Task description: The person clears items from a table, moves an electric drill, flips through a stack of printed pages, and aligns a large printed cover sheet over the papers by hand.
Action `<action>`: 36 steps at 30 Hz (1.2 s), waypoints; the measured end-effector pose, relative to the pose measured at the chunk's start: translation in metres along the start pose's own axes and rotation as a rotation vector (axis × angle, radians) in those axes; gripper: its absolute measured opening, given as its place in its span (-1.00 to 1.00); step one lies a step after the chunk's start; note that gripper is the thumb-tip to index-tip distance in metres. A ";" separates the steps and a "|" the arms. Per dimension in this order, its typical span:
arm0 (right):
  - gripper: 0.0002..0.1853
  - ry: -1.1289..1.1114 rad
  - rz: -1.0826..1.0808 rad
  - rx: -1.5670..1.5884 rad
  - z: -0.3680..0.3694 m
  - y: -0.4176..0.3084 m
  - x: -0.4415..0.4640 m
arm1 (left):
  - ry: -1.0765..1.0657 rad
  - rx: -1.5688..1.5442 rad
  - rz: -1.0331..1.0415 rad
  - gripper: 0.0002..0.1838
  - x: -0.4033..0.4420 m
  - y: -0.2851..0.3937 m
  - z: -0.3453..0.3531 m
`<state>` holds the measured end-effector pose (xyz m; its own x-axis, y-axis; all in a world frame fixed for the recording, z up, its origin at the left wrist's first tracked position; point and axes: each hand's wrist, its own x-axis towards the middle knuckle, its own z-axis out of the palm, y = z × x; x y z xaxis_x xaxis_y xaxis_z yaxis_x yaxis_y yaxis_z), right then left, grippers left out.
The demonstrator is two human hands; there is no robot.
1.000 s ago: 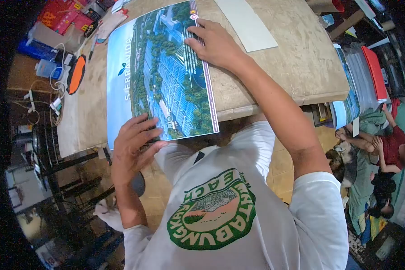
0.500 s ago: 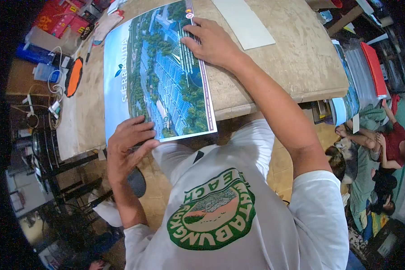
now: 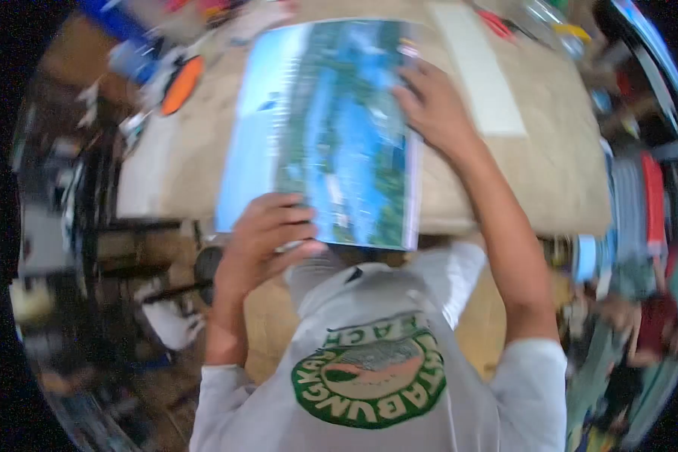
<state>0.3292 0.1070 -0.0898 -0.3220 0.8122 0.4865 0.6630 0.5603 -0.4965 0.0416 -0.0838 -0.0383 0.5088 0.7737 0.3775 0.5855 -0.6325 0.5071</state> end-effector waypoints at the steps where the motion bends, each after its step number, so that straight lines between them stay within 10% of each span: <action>1: -0.57 0.020 -0.010 -0.002 -0.001 -0.006 0.001 | 0.037 0.004 -0.022 -0.73 -0.005 0.001 -0.004; 14: -0.60 -0.105 0.070 -0.011 -0.010 -0.029 0.003 | 0.517 0.040 -0.501 -0.57 -0.094 -0.017 -0.036; 32: -0.62 -0.083 0.184 0.177 -0.007 -0.029 0.007 | 0.583 0.008 -0.329 -0.71 -0.109 -0.057 -0.027; 36: -0.67 -0.101 0.033 -0.387 -0.008 -0.034 0.031 | 0.571 0.021 -0.273 -0.76 -0.111 -0.061 -0.030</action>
<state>0.3024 0.1124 -0.0518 -0.3488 0.8512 0.3922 0.8734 0.4469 -0.1933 -0.0690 -0.1297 -0.0877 -0.0743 0.8016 0.5932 0.6618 -0.4053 0.6306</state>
